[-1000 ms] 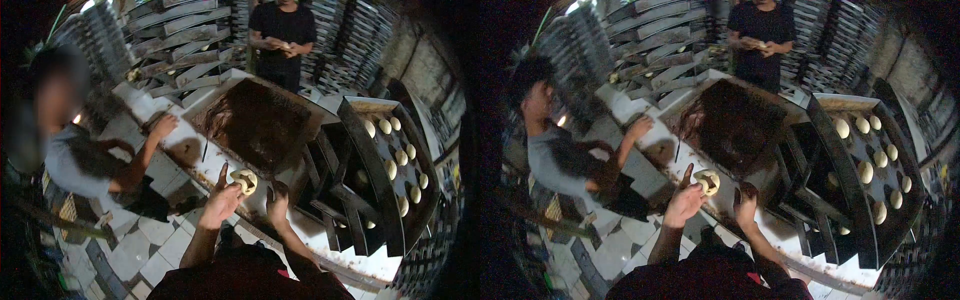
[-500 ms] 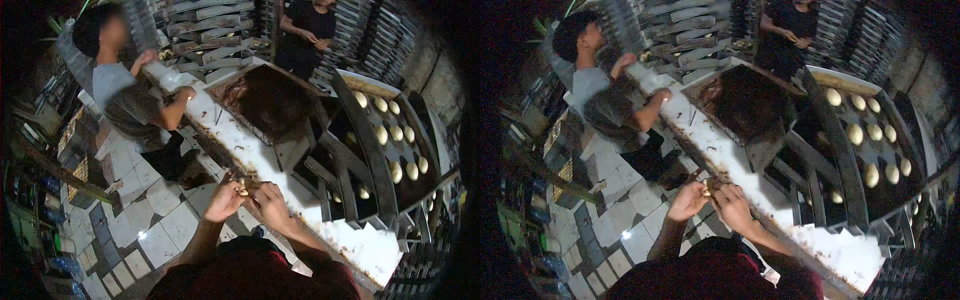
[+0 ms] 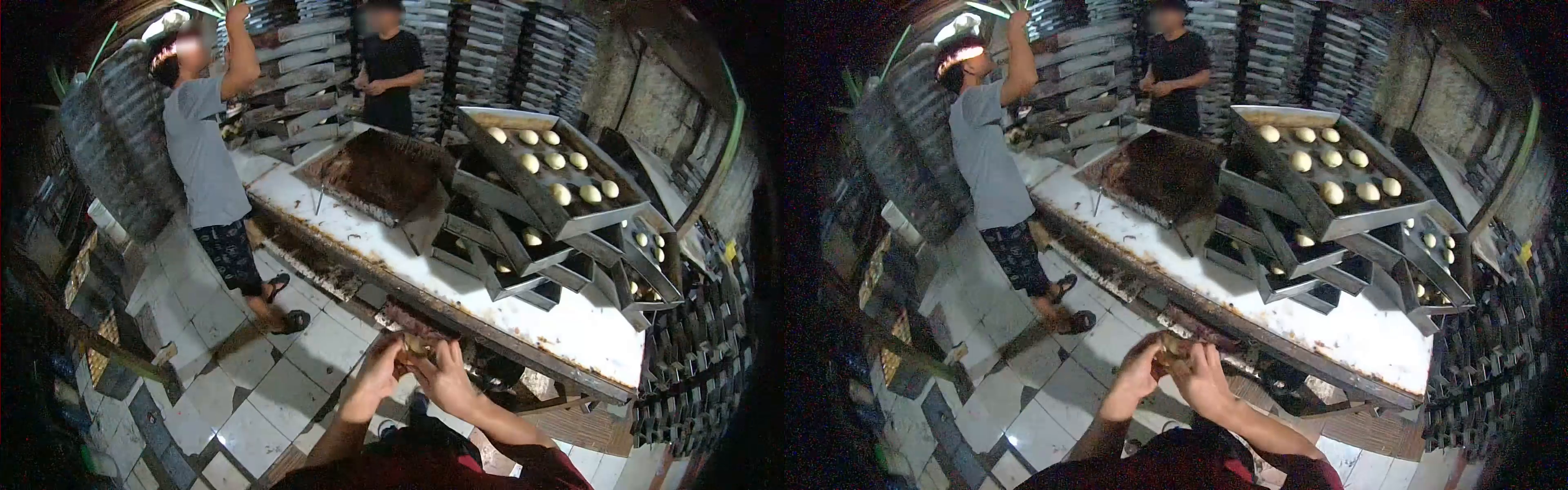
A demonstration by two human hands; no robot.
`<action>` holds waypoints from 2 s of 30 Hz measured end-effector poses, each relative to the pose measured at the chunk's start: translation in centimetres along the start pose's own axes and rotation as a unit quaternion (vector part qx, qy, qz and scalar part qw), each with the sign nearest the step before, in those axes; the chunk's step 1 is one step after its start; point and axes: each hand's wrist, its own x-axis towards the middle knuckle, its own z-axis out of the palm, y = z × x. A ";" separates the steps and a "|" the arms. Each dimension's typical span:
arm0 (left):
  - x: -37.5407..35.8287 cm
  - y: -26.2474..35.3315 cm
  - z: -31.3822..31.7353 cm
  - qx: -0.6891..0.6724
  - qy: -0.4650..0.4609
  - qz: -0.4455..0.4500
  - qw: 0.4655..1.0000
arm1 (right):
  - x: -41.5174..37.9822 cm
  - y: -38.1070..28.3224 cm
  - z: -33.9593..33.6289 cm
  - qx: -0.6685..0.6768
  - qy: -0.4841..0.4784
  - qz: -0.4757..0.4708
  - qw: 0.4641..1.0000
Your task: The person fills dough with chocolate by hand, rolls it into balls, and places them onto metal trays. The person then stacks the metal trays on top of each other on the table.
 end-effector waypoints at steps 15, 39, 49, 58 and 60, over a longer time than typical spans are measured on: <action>-3.6 -16.1 15.6 0.033 -0.037 0.052 0.997 | -16.7 5.5 -10.6 0.088 0.116 0.227 0.963; 6.8 -20.6 30.3 0.354 -0.351 0.230 0.836 | -19.9 23.5 -19.1 0.430 0.168 0.359 0.811; 13.4 -21.4 34.0 0.206 -0.300 0.014 0.931 | -16.6 27.5 -18.2 0.229 0.250 0.380 0.861; 15.5 -24.1 37.5 0.132 -0.238 0.119 0.955 | -17.9 28.9 -20.4 0.319 0.310 0.359 0.820; 14.3 -24.9 38.9 0.146 -0.221 0.040 0.963 | -18.8 28.6 -21.5 0.080 0.261 0.293 0.916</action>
